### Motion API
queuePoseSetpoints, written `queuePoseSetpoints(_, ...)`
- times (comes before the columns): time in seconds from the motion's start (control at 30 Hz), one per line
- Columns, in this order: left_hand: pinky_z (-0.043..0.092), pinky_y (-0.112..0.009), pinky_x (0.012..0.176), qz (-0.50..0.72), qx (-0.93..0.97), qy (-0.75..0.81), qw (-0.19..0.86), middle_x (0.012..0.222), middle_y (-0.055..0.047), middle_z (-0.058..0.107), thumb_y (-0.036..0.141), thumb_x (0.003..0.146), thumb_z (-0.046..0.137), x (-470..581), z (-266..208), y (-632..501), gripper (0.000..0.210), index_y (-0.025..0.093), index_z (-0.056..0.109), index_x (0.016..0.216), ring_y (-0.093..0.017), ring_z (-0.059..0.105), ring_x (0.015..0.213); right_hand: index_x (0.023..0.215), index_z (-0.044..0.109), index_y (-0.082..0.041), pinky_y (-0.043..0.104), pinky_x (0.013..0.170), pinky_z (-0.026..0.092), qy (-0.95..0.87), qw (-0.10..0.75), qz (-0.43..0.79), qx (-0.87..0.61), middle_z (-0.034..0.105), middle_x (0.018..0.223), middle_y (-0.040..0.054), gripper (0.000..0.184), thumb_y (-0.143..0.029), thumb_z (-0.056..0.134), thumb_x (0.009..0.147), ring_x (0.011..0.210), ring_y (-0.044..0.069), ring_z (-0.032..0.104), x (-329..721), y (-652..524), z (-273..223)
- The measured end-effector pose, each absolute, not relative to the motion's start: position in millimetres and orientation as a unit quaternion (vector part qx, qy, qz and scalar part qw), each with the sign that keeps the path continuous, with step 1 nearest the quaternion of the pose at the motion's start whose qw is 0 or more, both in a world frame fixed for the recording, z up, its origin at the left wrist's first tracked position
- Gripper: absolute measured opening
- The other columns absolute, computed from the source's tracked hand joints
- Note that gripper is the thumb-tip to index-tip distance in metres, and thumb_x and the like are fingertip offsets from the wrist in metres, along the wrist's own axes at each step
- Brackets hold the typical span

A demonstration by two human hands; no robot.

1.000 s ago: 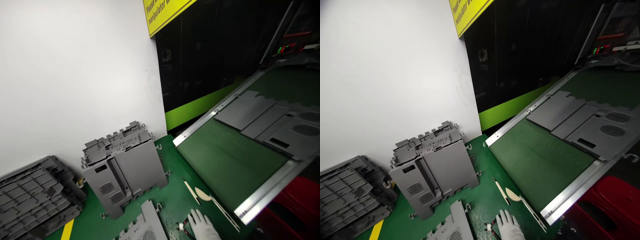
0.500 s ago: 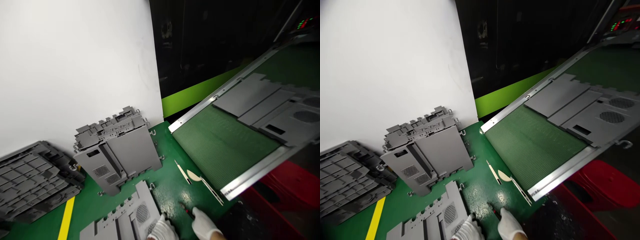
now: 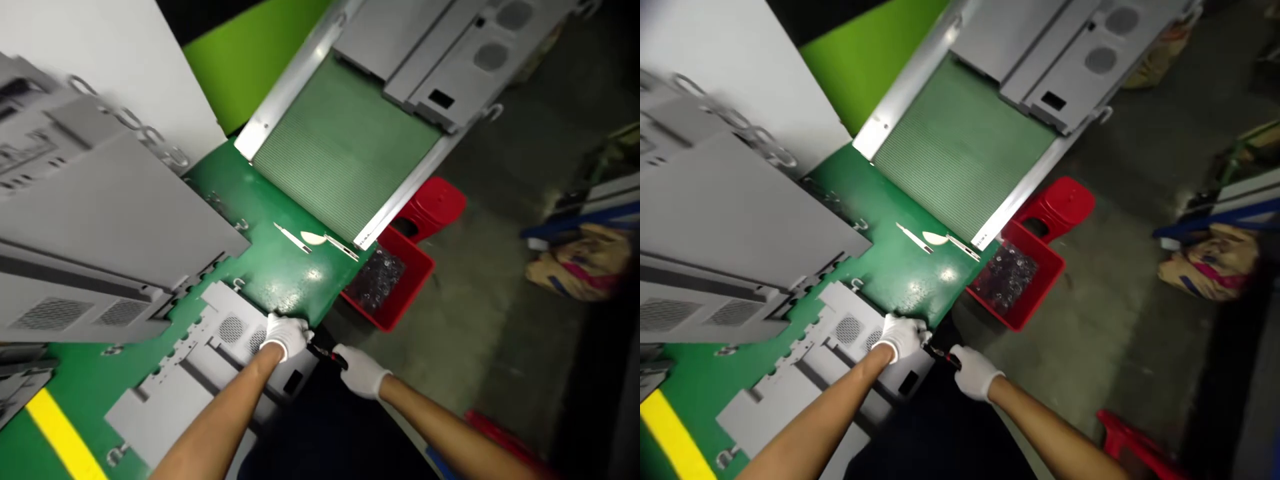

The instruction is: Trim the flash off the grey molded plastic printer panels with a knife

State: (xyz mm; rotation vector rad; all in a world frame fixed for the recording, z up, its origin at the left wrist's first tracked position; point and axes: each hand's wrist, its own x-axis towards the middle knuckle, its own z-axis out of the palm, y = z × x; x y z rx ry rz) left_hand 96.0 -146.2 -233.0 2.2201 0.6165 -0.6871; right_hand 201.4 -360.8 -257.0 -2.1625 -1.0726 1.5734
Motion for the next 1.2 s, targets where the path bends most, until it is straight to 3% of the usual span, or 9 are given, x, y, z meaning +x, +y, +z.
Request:
queuePoseSetpoints(0.13,0.025,-0.039,0.098,-0.273,0.859,0.245,0.356,0.073,-0.001,0.069,0.037,0.097,0.042,98.7,-234.6,-147.5,0.042,0.009,0.071,0.084,-0.013,0.049,0.077,0.105,0.059,-0.024,0.027,0.070,0.034,-0.389,0.113,0.533,-0.743,0.062,0.093,0.0030,0.032,-0.013,0.054,0.075,0.082,0.018,0.055,189.6,-366.1,-267.4)
queuePoseSetpoints(0.23,0.024,-0.036,0.101,-0.292,0.851,0.243,0.362,0.078,0.001,0.071,0.032,0.095,0.045,100.1,-237.2,-140.0,0.036,0.011,0.072,0.086,-0.011,0.052,0.081,0.109,0.059,-0.024,0.028,0.071,0.035,-0.400,0.103,0.529,-0.741,0.063,0.096,0.0040,0.034,-0.016,0.055,0.077,0.085,0.019,0.058,187.6,-362.7,-269.8)
queuePoseSetpoints(0.4,0.032,-0.038,0.096,-0.349,0.830,0.229,0.369,0.081,0.002,0.075,0.042,0.090,0.053,105.5,-248.1,-127.8,0.027,0.026,0.073,0.079,-0.018,0.064,0.083,0.106,0.060,-0.025,0.029,0.070,0.038,-0.439,0.060,0.494,-0.748,0.067,0.099,0.0046,0.026,-0.021,0.055,0.080,0.087,0.020,0.063,189.9,-347.9,-268.1)
queuePoseSetpoints(0.57,0.034,-0.042,0.096,-0.364,0.833,0.227,0.350,0.094,-0.001,0.077,0.041,0.085,0.057,108.9,-249.6,-128.9,0.022,0.026,0.073,0.083,-0.023,0.066,0.092,0.098,0.063,-0.022,0.034,0.069,0.043,-0.437,-0.003,0.471,-0.766,0.072,0.098,0.0108,0.021,-0.036,0.051,0.089,0.086,0.027,0.069,184.3,-335.5,-268.6)
queuePoseSetpoints(0.77,0.039,-0.042,0.079,-0.390,0.824,0.226,0.342,0.082,-0.006,0.074,0.039,0.079,0.056,114.4,-246.0,-129.3,0.022,0.022,0.069,0.073,-0.026,0.066,0.083,0.097,0.066,-0.023,0.035,0.066,0.047,-0.387,-0.045,0.478,-0.787,0.075,0.096,0.0115,0.022,-0.039,0.053,0.088,0.086,0.030,0.072,173.1,-331.6,-274.4)
queuePoseSetpoints(0.9,0.038,-0.040,0.073,-0.397,0.817,0.224,0.354,0.079,-0.006,0.073,0.039,0.076,0.058,116.8,-245.2,-127.7,0.020,0.022,0.068,0.070,-0.026,0.066,0.081,0.099,0.068,-0.022,0.037,0.070,0.050,-0.395,-0.063,0.463,-0.791,0.075,0.095,0.0128,0.027,-0.040,0.049,0.091,0.088,0.030,0.073,171.6,-331.6,-272.3)
queuePoseSetpoints(1.2,0.043,-0.040,0.078,-0.364,0.785,0.252,0.434,0.085,-0.006,0.074,0.043,0.073,0.070,110.6,-264.9,-127.8,0.023,0.022,0.075,0.081,-0.027,0.066,0.082,0.109,0.069,-0.018,0.044,0.089,0.048,-0.427,-0.062,0.480,-0.764,0.073,0.107,0.0200,0.029,-0.032,0.054,0.088,0.104,0.035,0.069,196.9,-330.1,-290.4)
